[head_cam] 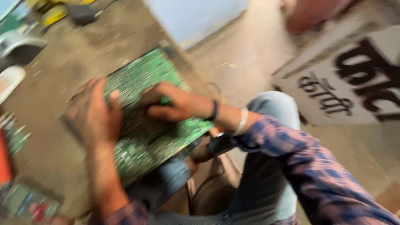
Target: The person uses a green-handled screwdriver to scrape and clean the surface of a green circuit board. They systematically work across the board, removing residue from the solder points and traces.
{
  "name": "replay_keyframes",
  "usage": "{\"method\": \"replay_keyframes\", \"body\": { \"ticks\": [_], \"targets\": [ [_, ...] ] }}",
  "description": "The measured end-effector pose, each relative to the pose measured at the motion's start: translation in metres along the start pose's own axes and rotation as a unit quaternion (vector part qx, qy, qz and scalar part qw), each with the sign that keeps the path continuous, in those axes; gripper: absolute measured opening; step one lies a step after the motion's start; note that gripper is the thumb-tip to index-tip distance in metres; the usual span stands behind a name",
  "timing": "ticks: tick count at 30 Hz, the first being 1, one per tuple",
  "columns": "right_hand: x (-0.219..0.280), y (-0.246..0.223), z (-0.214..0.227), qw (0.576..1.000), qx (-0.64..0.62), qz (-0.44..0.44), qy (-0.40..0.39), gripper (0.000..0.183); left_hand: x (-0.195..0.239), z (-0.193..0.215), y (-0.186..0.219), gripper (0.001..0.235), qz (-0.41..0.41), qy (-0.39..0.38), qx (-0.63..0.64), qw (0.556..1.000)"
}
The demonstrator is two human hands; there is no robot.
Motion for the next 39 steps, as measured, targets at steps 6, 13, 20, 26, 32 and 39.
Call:
{"method": "replay_keyframes", "body": {
  "ticks": [6,13,20,26,32,39],
  "targets": [
    [-0.006,-0.021,0.005,0.993,0.009,-0.116,-0.031,0.019,-0.004,-0.001,0.005,0.036,0.002,0.061,0.034,0.998],
    [-0.014,-0.035,0.002,0.992,0.032,-0.109,-0.047,0.021,-0.002,-0.013,0.006,0.037,0.026,0.098,0.007,0.995],
    [-0.012,-0.030,0.004,0.989,0.065,-0.116,-0.057,0.020,0.000,-0.016,0.004,0.038,0.019,0.107,0.039,0.993],
    [-0.013,-0.034,0.003,0.988,0.091,-0.113,-0.052,0.021,0.000,-0.013,0.006,0.037,0.026,0.101,0.052,0.993],
    [-0.013,-0.035,0.003,0.988,0.101,-0.105,-0.055,0.020,0.002,-0.014,0.006,0.036,0.021,0.118,0.033,0.992],
    [-0.010,-0.028,0.007,0.988,0.086,-0.109,-0.071,0.021,0.004,-0.016,0.007,0.032,0.016,0.135,0.032,0.990]
  ]
}}
Point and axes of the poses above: each hand's wrist, its own x-axis away from the middle knuckle, its own z-axis out of the back of the hand, y = z × x, the point moved 1 cm from there along -x, towards the middle knuckle, and after that the axes turned 6 degrees about -z, right-handed, at the moved point
